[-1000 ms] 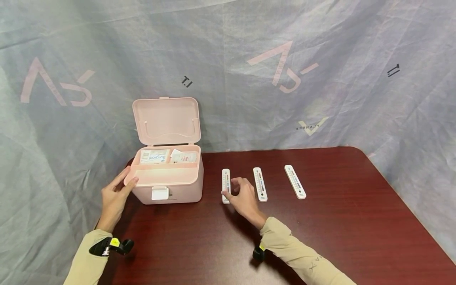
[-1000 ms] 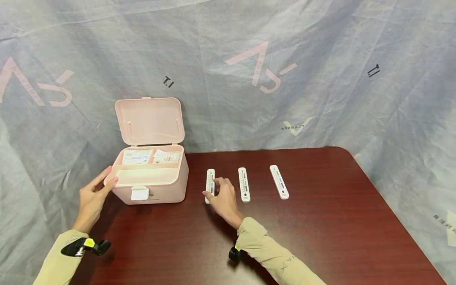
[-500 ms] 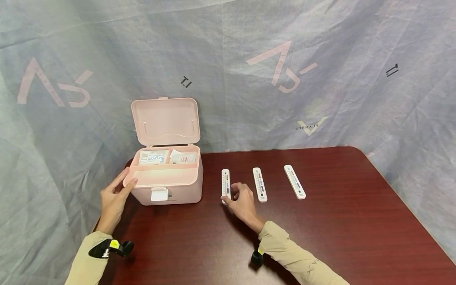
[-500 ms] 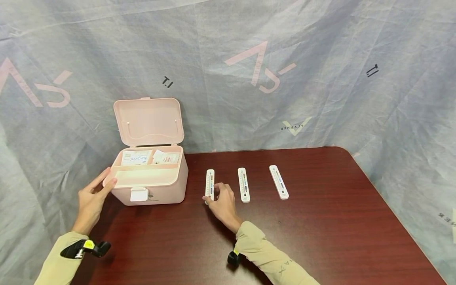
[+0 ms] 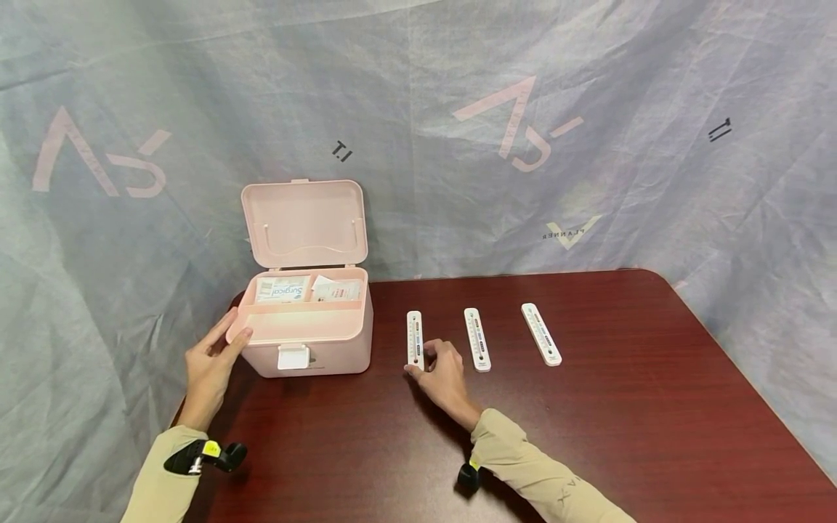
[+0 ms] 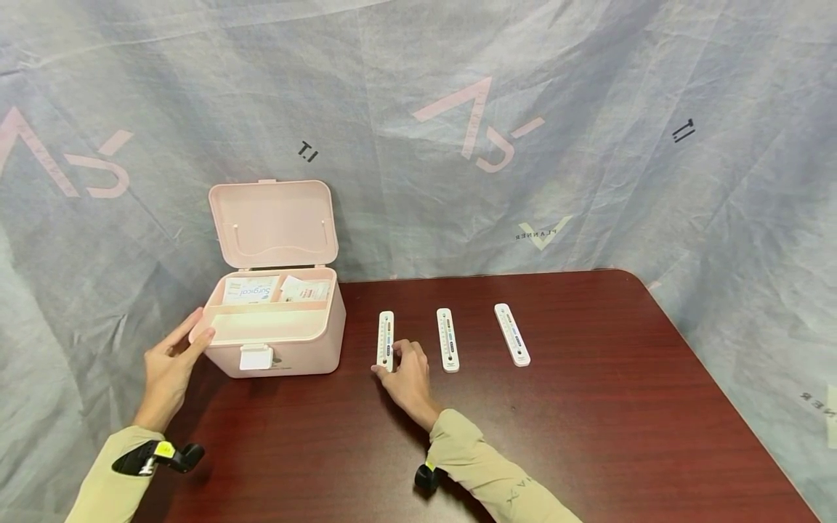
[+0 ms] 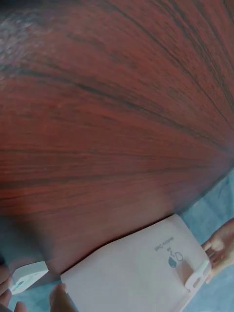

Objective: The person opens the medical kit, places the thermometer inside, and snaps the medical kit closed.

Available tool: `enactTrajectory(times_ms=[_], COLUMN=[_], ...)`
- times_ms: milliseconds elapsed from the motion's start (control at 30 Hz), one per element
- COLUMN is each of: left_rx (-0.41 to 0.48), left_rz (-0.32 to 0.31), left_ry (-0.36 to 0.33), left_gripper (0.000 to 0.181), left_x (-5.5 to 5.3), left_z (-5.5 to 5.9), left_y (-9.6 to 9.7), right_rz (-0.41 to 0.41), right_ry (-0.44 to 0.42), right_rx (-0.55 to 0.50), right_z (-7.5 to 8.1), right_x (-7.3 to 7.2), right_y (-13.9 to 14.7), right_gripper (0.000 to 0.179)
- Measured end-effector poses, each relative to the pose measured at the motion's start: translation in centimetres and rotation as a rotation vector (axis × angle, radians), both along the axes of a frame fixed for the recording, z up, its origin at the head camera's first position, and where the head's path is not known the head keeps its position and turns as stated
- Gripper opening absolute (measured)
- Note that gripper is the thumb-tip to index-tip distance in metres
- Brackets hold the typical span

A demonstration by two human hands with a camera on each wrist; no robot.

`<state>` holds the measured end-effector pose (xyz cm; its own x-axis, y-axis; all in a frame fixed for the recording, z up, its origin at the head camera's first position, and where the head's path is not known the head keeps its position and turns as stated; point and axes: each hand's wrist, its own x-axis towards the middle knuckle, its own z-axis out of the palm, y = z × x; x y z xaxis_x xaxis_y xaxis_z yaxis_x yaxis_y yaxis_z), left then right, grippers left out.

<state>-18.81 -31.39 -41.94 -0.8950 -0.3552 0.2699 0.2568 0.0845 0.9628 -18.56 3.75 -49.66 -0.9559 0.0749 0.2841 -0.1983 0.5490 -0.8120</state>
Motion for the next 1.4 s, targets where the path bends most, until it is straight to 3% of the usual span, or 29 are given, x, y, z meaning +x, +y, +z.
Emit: enactTrajectory(times_ms=[700,1067,1400], left_rx=[-0.016,-0.003,-0.017], left_rz=[0.006,0.021,0.01], left_ry=[-0.025,-0.031,-0.008], left_gripper=[0.051,0.051,0.051], left_x=[0.3,-0.8,0.1], left_z=[0.2,-1.7,-0.1], left_y=[0.1,-1.2,-0.1], right_rz=[-0.038,-0.013,-0.033], right_ry=[-0.008,-0.089,-0.08], right_rx=[0.192,0.254,0.29], right_z=[-0.2,0.8,1.0], right_x=[-0.8,-1.1,-1.4], right_y=[-0.7,-1.0,-0.9], right_gripper=[0.043,0.043,0.04])
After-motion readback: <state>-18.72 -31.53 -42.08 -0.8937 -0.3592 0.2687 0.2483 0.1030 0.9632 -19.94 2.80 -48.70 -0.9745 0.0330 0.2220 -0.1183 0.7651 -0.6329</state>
